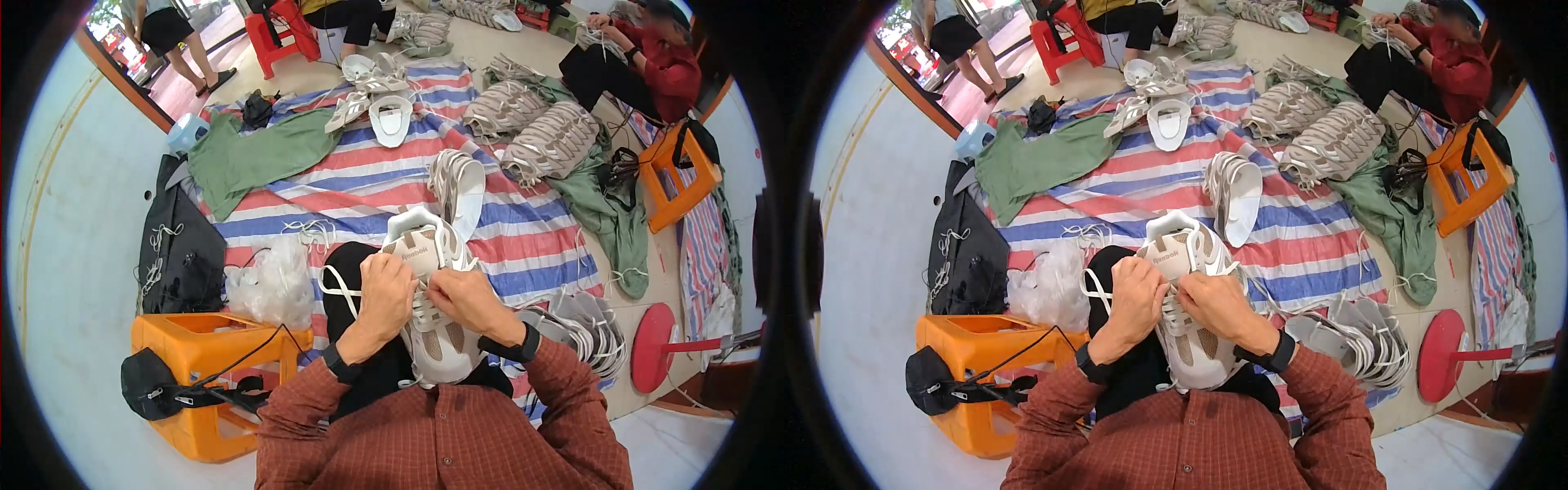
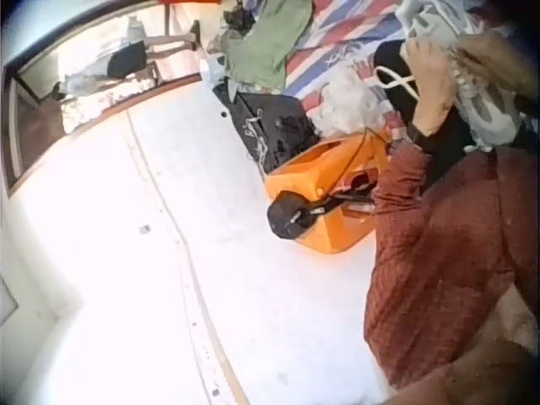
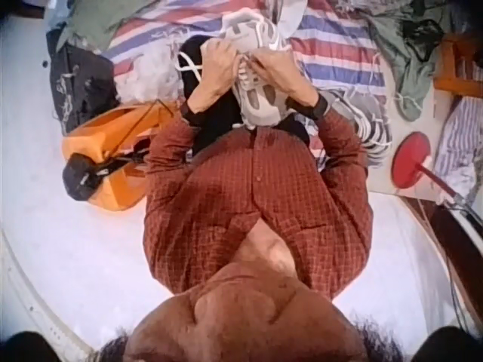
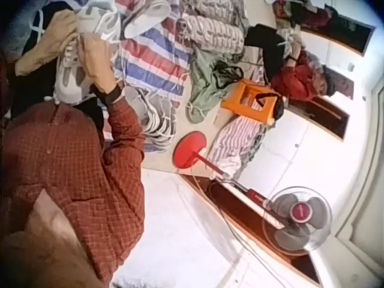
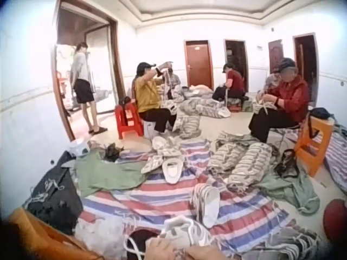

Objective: The recorder is lacing a pair of white and tan sneakers while sitting in a large room with several other people also working on shoes.

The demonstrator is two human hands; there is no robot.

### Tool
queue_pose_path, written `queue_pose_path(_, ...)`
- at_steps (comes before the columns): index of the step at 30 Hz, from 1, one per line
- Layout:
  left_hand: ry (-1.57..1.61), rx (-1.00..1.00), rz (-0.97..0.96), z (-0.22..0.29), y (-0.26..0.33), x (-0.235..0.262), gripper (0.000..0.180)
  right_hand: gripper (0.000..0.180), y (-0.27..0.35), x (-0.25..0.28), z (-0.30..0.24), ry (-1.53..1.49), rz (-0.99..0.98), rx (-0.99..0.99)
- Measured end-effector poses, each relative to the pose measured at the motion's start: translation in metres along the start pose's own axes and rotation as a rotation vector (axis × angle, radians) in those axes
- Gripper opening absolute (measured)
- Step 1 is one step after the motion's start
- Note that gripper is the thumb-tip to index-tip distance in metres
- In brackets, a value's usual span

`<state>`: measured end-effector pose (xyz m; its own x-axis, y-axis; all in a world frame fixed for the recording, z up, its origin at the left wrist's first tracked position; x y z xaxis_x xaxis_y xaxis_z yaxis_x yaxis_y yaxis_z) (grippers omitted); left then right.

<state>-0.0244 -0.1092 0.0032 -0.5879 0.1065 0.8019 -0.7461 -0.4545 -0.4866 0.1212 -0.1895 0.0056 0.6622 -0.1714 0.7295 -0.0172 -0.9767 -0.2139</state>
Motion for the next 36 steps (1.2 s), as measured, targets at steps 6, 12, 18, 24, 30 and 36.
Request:
queue_pose_path(6,0.083,-0.014,0.021,-0.003,0.006,0.006,0.013,0.009,-0.004,0.016,0.008,-0.128,0.129,0.055)
queue_pose_path(12,0.23,0.034,0.125,-0.004,0.005,0.0,0.019,0.009,-0.006,0.008,0.018,-0.23,0.12,-0.008)
queue_pose_path(18,0.263,-0.023,0.14,0.0,0.0,-0.005,0.022,0.011,-0.011,0.005,0.018,-0.104,0.102,0.106)
queue_pose_path(24,0.242,-0.005,0.154,0.004,-0.001,0.003,0.023,0.01,-0.018,0.008,0.013,0.104,0.058,0.302)
queue_pose_path(30,-0.054,-0.015,-0.029,-0.002,0.002,0.019,0.016,0.017,-0.022,0.062,0.039,0.363,0.455,0.265)
queue_pose_path(36,-0.196,0.022,-0.2,-0.004,0.006,0.009,0.009,0.021,-0.022,0.082,0.042,0.559,0.528,0.019)
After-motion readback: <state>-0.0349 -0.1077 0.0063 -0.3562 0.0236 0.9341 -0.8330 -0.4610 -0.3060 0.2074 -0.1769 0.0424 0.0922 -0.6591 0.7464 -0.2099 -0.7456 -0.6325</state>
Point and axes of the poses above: each hand's wrist, its own y-axis away from the middle knuckle, its own x-axis out of the back of the hand, z = x × y, the point moved 1 cm from there along -y, towards the middle knuckle, and after that the axes turned 3 degrees about -x, right-handed, at the moved point
